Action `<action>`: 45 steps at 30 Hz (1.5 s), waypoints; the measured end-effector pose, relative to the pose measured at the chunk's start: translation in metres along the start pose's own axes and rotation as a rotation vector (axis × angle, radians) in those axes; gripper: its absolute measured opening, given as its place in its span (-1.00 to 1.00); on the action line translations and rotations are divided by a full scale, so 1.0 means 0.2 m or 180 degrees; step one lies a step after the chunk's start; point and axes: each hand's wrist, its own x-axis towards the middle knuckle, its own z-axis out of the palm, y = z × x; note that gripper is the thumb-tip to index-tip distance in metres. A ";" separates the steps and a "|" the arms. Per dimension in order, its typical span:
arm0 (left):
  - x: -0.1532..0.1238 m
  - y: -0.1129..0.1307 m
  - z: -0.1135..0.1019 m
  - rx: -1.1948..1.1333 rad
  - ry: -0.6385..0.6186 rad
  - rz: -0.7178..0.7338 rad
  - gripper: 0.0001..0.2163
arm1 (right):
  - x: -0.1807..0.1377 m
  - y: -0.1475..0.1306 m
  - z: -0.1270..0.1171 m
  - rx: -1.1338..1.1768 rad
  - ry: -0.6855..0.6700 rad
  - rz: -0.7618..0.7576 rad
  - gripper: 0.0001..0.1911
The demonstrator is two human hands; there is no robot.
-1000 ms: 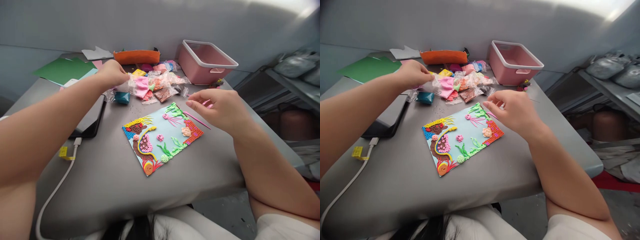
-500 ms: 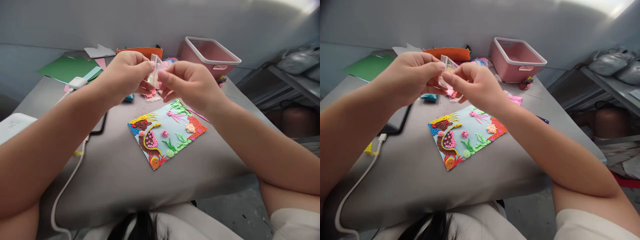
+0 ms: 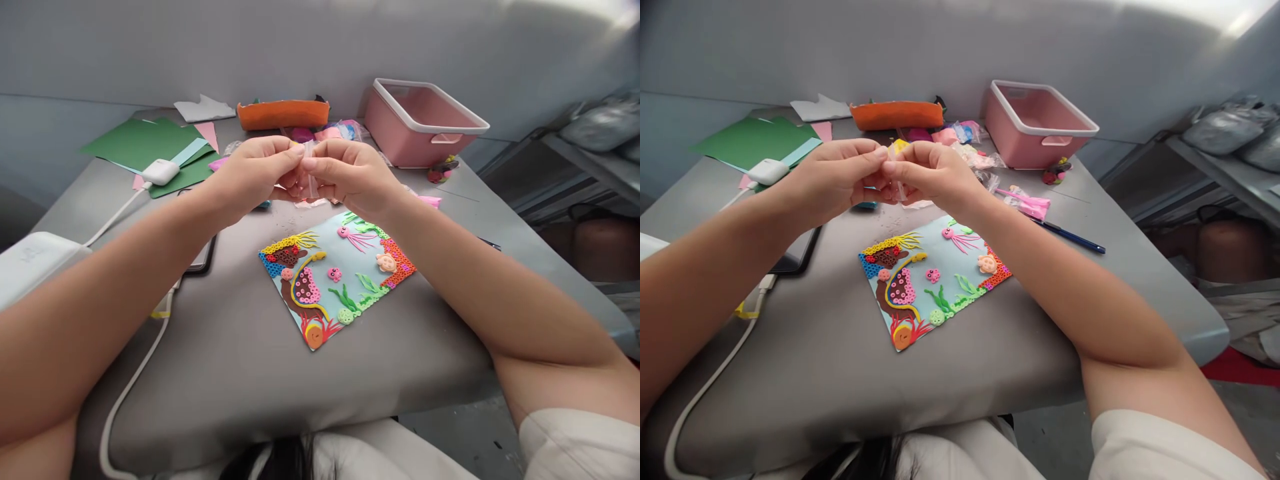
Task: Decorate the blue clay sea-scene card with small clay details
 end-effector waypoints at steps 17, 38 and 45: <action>0.02 -0.03 -0.03 -0.0147 -0.0001 0.0081 -0.74 | -0.01 0.02 -0.07 -0.0503 -0.0179 -0.0250 -0.38; 0.01 -0.06 0.00 -0.0276 -0.0142 0.0140 -0.69 | 0.01 0.06 -0.07 -0.0226 -0.0264 -0.0081 -0.44; 0.02 -0.07 0.00 0.0040 -0.0081 0.0016 -0.80 | 0.00 0.02 -0.05 -0.0449 0.0016 0.0091 -0.51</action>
